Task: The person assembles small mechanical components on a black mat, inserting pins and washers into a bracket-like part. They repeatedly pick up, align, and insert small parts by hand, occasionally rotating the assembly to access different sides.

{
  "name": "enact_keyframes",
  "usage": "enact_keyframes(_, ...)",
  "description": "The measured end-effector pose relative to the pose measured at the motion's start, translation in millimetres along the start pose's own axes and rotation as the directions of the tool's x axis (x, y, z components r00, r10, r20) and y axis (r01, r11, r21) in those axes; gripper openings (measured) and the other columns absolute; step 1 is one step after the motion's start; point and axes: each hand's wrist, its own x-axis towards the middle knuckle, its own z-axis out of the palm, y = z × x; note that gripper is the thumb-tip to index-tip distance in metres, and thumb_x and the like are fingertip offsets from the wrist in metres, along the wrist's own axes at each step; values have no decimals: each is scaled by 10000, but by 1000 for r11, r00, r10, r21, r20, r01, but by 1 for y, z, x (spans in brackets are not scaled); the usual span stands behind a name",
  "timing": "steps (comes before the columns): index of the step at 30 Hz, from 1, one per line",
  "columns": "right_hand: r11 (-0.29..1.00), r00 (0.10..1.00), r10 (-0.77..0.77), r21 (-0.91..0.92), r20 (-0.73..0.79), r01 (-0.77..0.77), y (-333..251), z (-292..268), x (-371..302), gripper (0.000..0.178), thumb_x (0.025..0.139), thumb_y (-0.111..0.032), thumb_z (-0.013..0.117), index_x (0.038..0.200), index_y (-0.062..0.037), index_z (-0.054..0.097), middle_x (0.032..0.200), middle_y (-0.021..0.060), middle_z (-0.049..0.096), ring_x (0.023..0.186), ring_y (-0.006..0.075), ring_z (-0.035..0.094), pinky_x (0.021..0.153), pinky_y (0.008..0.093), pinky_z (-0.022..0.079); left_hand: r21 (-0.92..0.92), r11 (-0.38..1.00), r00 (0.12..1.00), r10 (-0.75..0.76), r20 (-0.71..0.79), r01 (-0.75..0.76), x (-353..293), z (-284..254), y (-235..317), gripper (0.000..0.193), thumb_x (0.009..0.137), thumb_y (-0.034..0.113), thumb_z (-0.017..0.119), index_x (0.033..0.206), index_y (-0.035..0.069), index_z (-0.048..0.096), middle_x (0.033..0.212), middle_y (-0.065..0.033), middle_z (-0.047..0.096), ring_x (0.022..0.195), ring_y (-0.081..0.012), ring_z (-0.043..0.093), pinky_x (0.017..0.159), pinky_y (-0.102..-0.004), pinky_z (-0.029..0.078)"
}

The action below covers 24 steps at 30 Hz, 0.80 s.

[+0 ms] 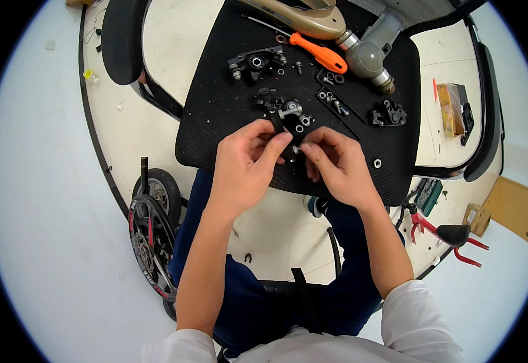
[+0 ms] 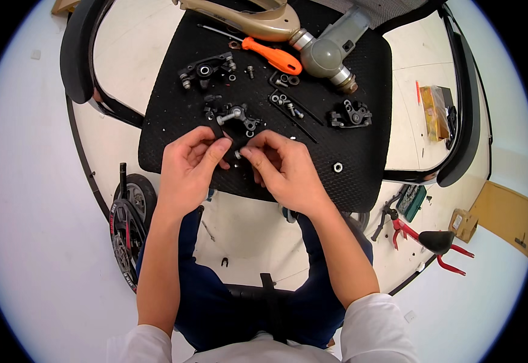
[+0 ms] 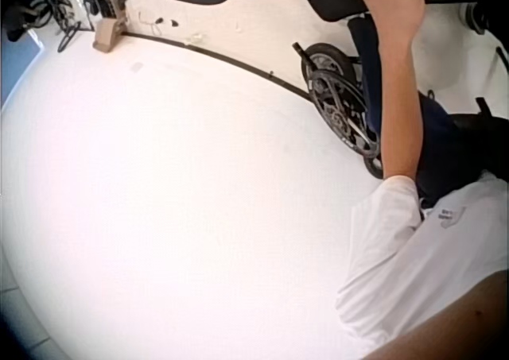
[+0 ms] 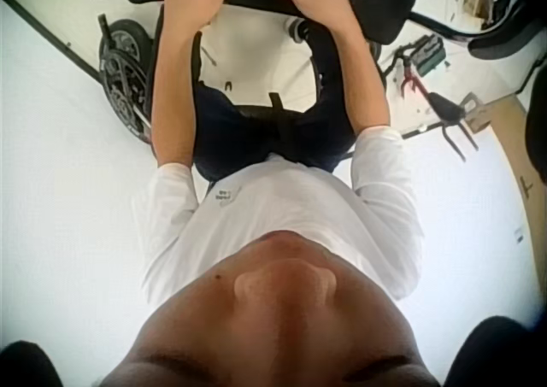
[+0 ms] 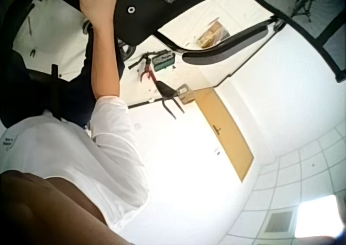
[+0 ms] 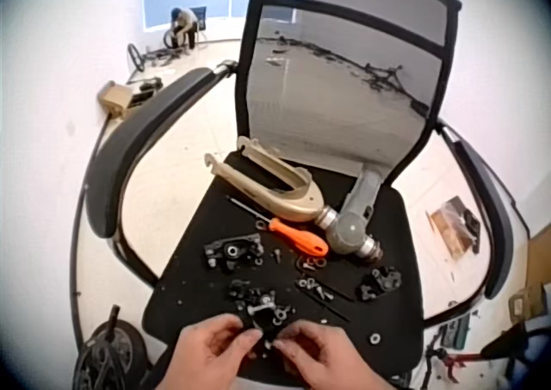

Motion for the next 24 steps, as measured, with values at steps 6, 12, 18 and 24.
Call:
enact_keyframes(6,971,985,-133,184,-108,152,3,6,4,178,963,-147,667,1001,26,654,782,52,674,672,91,636,615,236,516,8,999,999,-47,18,47,3,-4,-1,208,963,155,672,929,-49,648,734,-31,640,667,-54,597,610,-212,486)
enact_keyframes(12,975,975,208,69,78,-214,-6,-1,10,159,941,-124,699,949,34,685,773,57,673,677,97,645,630,239,531,12,1000,999,-27,35,26,3,-5,-7,206,967,154,664,929,-48,646,727,-31,632,650,-58,585,582,-214,454)
enact_keyframes(18,979,981,-194,58,-17,194,7,3,8,137,895,-46,726,997,44,714,911,123,718,806,125,701,736,257,581,65,992,993,-114,36,111,5,-10,-2,210,968,150,661,915,-52,640,733,-36,632,645,-68,590,601,-221,486)
enact_keyframes(24,990,989,-83,100,-122,96,-7,8,8,150,899,-69,733,950,71,713,902,144,720,807,129,710,733,254,583,-47,995,995,-85,50,87,5,-10,-4,201,964,144,668,909,-48,645,751,-37,644,667,-68,603,618,-218,496)
